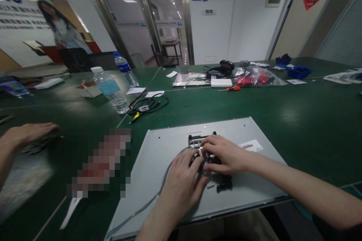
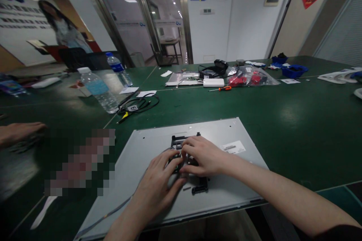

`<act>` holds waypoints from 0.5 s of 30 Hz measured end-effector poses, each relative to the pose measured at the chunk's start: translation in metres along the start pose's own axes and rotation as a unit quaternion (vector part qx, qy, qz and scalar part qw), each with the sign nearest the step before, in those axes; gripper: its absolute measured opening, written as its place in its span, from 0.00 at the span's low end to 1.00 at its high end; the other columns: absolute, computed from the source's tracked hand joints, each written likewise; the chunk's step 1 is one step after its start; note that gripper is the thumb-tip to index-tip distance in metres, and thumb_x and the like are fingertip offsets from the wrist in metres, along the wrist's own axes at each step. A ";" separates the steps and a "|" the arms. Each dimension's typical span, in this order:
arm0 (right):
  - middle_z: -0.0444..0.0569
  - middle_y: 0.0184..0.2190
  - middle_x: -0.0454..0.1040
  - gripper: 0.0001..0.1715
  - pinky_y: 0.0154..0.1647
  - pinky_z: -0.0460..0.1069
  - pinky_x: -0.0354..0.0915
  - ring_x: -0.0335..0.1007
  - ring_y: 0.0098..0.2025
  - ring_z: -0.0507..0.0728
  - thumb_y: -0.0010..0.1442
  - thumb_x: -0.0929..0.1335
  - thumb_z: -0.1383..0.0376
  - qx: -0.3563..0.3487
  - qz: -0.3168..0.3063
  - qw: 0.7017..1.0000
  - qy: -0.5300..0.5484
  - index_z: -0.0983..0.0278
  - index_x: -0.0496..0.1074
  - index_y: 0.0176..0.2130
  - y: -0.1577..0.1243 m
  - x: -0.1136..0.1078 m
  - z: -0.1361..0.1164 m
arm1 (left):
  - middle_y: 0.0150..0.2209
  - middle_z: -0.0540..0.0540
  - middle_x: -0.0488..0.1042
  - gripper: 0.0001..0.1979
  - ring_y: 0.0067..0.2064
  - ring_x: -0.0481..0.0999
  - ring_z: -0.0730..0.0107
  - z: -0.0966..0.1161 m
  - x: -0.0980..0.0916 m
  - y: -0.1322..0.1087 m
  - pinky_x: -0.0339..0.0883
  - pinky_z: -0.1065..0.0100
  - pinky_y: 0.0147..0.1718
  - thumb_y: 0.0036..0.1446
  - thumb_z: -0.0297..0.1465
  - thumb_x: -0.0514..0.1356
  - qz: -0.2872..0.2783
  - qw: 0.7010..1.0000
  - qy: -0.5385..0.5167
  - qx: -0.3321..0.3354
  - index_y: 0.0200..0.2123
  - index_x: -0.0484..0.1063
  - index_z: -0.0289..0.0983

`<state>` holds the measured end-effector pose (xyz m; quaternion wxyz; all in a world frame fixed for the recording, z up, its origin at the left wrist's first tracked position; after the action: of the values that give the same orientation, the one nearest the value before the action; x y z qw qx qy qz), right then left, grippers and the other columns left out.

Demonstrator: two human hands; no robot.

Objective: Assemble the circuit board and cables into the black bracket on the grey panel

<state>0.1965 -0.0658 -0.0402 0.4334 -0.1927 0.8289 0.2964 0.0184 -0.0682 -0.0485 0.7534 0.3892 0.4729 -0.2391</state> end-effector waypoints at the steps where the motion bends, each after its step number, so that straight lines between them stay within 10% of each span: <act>1: 0.55 0.48 0.70 0.13 0.53 0.57 0.62 0.64 0.51 0.60 0.63 0.68 0.59 0.003 0.004 1.000 -0.003 0.63 0.67 0.43 0.000 0.000 0.000 | 0.55 0.41 0.66 0.20 0.58 0.65 0.51 -0.001 0.001 0.000 0.64 0.48 0.54 0.57 0.30 0.62 -0.002 1.000 0.001 -0.002 0.53 0.66 0.40; 15: 0.53 0.44 0.72 0.16 0.50 0.57 0.62 0.65 0.47 0.60 0.57 0.69 0.64 -0.017 0.005 1.000 -0.008 0.64 0.67 0.46 0.000 0.001 0.001 | 0.55 0.40 0.66 0.21 0.57 0.65 0.51 0.000 0.000 -0.001 0.64 0.47 0.55 0.57 0.31 0.62 -0.004 1.000 -0.002 -0.008 0.54 0.65 0.39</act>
<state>0.1960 -0.0652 -0.0414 0.4352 -0.1938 0.8213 0.3138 0.0175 -0.0689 -0.0490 0.7564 0.3807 0.4751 -0.2393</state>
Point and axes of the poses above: each hand's wrist, its own y-axis towards the middle knuckle, its own x-axis out of the palm, z = x × y, the point moved 3 cm from there along y, towards the middle knuckle
